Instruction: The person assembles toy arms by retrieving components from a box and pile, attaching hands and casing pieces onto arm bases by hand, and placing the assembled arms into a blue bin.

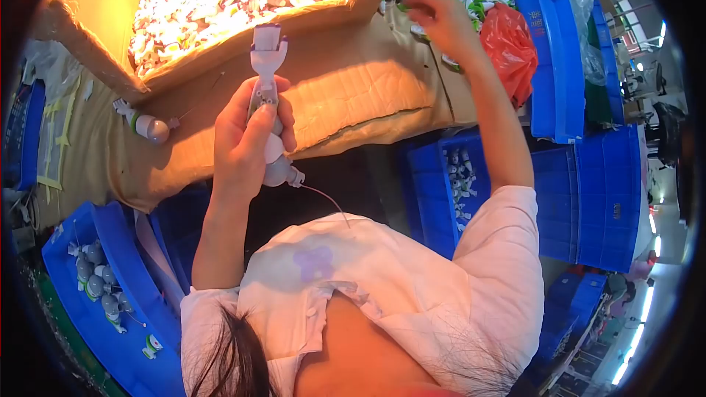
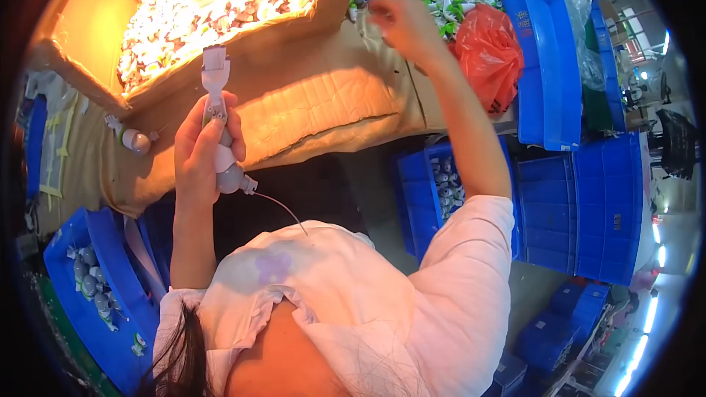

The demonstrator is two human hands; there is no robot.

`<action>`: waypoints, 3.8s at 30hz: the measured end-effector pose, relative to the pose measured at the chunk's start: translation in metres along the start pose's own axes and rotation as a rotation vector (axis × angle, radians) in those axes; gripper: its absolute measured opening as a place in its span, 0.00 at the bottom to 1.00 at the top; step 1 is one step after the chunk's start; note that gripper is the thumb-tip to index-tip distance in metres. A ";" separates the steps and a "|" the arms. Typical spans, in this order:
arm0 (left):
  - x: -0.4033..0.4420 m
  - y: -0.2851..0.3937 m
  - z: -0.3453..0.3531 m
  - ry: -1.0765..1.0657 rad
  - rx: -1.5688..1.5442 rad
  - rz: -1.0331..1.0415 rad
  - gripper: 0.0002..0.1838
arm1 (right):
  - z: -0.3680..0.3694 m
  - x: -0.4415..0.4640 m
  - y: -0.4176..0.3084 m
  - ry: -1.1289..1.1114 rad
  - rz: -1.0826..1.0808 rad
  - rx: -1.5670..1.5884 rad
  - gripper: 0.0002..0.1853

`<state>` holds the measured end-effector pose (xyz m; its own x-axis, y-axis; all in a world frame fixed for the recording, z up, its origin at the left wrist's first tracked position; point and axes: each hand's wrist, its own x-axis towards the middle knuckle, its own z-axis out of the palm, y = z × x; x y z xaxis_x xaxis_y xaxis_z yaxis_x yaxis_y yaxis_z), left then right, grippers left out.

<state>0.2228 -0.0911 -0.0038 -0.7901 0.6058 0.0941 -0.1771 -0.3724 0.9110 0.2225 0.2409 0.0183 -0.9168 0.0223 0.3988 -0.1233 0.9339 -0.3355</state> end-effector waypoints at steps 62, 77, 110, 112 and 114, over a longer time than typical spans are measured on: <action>-0.013 0.002 0.007 0.166 0.404 0.332 0.11 | 0.012 -0.029 -0.188 0.057 -0.201 0.874 0.16; -0.014 0.046 -0.011 -0.288 0.949 0.378 0.09 | -0.026 -0.006 -0.150 -0.526 0.002 0.887 0.23; 0.003 0.019 -0.229 1.113 1.035 0.346 0.28 | -0.014 0.104 0.116 0.023 0.500 -0.499 0.22; -0.001 0.015 -0.227 1.100 1.006 0.450 0.27 | -0.036 0.095 0.131 0.145 0.533 -0.212 0.20; -0.003 0.017 -0.217 1.138 1.139 0.483 0.26 | -0.057 0.074 0.111 0.244 0.570 0.246 0.18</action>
<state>0.0949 -0.2522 -0.0760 -0.7249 -0.3751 0.5778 0.2746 0.6119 0.7417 0.1621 0.3665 0.0592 -0.7554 0.5954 0.2737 0.2453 0.6442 -0.7244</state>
